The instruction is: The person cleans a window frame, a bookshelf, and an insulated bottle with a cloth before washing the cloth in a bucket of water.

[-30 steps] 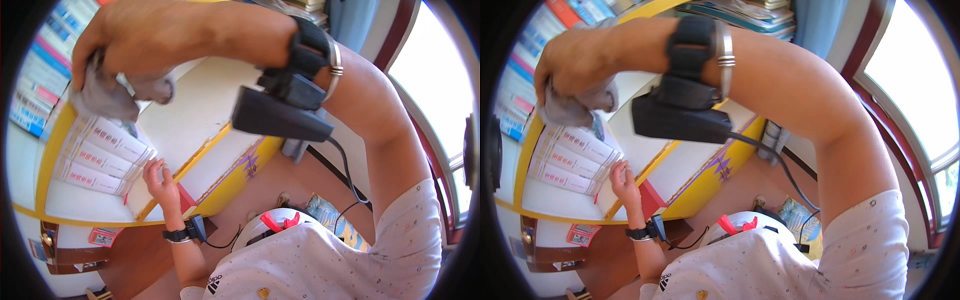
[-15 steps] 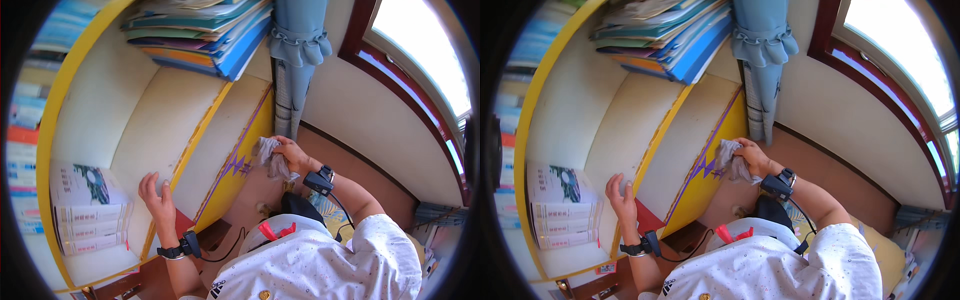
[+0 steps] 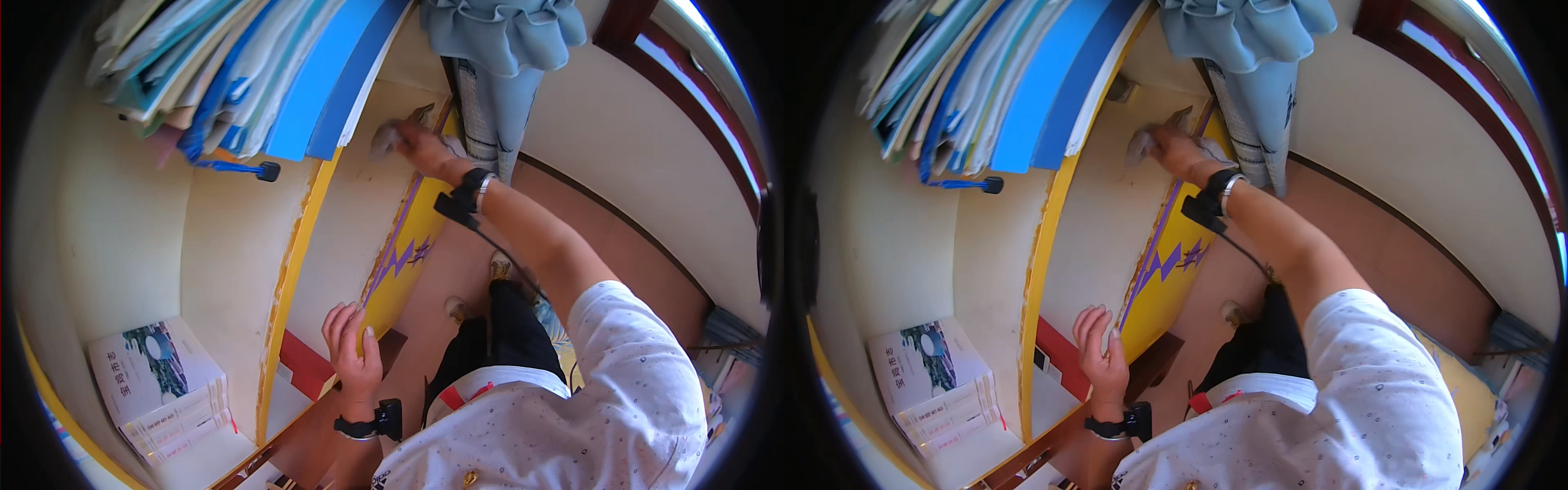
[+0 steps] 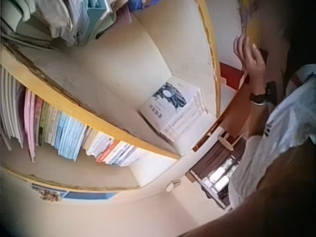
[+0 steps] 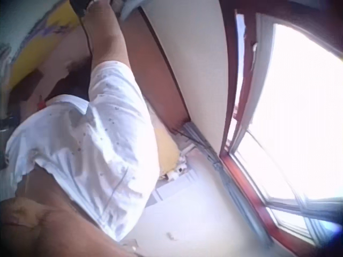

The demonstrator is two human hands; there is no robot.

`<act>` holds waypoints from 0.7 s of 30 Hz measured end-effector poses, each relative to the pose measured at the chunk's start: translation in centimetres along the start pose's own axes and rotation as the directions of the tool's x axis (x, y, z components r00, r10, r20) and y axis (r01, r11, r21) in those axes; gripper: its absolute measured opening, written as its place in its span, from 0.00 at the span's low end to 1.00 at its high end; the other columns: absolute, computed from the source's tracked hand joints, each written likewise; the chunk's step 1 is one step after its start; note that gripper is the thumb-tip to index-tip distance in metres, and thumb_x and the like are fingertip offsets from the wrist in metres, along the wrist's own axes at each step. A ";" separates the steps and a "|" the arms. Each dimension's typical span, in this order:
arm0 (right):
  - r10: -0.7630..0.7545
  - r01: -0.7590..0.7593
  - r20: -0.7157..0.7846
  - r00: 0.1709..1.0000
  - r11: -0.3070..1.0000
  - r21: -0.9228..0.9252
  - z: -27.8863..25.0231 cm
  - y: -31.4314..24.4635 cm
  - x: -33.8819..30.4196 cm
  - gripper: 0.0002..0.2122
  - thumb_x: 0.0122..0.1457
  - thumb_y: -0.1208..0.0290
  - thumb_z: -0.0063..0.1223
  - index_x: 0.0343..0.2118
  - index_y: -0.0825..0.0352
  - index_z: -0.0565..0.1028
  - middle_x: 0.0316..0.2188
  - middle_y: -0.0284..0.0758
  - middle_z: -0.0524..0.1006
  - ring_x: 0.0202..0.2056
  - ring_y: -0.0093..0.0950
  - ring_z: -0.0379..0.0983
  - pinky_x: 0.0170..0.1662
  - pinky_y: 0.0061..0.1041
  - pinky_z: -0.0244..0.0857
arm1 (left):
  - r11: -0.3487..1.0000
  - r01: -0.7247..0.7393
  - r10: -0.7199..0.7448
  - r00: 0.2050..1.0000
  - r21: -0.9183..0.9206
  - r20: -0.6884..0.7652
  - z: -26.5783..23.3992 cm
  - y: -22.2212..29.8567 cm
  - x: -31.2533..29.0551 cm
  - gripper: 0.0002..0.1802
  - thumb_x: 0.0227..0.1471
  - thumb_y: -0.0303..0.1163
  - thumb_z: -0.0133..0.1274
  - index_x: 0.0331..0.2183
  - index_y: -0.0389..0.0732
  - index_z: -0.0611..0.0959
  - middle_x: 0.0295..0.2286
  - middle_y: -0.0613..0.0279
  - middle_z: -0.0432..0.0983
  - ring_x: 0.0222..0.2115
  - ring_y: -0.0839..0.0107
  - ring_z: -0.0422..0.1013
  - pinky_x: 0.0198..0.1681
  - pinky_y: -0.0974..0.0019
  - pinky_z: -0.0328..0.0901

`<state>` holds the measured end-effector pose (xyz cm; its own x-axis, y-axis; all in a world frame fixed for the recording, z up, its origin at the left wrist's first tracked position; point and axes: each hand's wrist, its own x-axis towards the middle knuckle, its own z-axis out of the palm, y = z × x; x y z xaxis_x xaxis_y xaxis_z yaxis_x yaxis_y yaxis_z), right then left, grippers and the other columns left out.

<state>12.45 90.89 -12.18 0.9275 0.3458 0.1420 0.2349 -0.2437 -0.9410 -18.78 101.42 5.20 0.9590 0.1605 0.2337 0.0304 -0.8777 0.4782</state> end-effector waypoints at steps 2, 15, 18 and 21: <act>-0.390 0.347 0.101 0.915 0.638 -0.688 2.5 5.0 -0.8 0.17 0.52 0.69 0.47 0.46 0.68 0.72 0.42 0.40 0.74 0.48 0.42 0.68 0.53 0.38 0.57 | 0.996 0.079 -0.078 0.997 -0.036 0.025 2.6 -1.9 -1.4 0.16 0.47 0.21 0.49 0.41 0.31 0.76 0.44 0.50 0.70 0.48 0.51 0.63 0.53 0.55 0.58; -0.427 0.648 0.631 0.648 0.745 -0.161 15.4 -1.1 -13.9 0.09 0.42 0.69 0.55 0.30 0.59 0.77 0.33 0.28 0.74 0.44 0.27 0.70 0.51 0.31 0.61 | 0.961 0.262 -0.254 0.963 -0.084 0.092 11.6 -12.0 -1.0 0.35 0.53 0.29 0.48 0.59 0.34 0.53 0.59 0.41 0.44 0.61 0.48 0.43 0.62 0.53 0.42; -0.430 0.596 0.426 0.796 0.677 -0.431 9.9 2.2 -7.7 0.08 0.43 0.69 0.54 0.28 0.61 0.76 0.32 0.30 0.73 0.39 0.29 0.71 0.44 0.30 0.65 | 0.975 0.216 -0.208 0.968 -0.044 0.141 13.4 -13.4 -0.1 0.36 0.52 0.31 0.50 0.58 0.33 0.53 0.59 0.40 0.45 0.60 0.45 0.43 0.62 0.51 0.42; -0.481 0.516 0.240 0.843 0.598 -0.613 3.5 5.6 -0.7 0.09 0.45 0.69 0.52 0.32 0.61 0.75 0.38 0.30 0.73 0.45 0.29 0.69 0.46 0.30 0.64 | 0.985 0.083 -0.117 0.964 0.150 0.239 15.0 -14.5 0.8 0.37 0.53 0.34 0.50 0.58 0.33 0.53 0.59 0.41 0.45 0.61 0.46 0.42 0.62 0.49 0.38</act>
<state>12.07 92.47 -18.69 0.5990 0.6264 0.4988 0.7975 -0.5229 -0.3011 -14.26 107.50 -14.20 0.9882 0.1498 -0.0331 0.1515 -0.9191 0.3636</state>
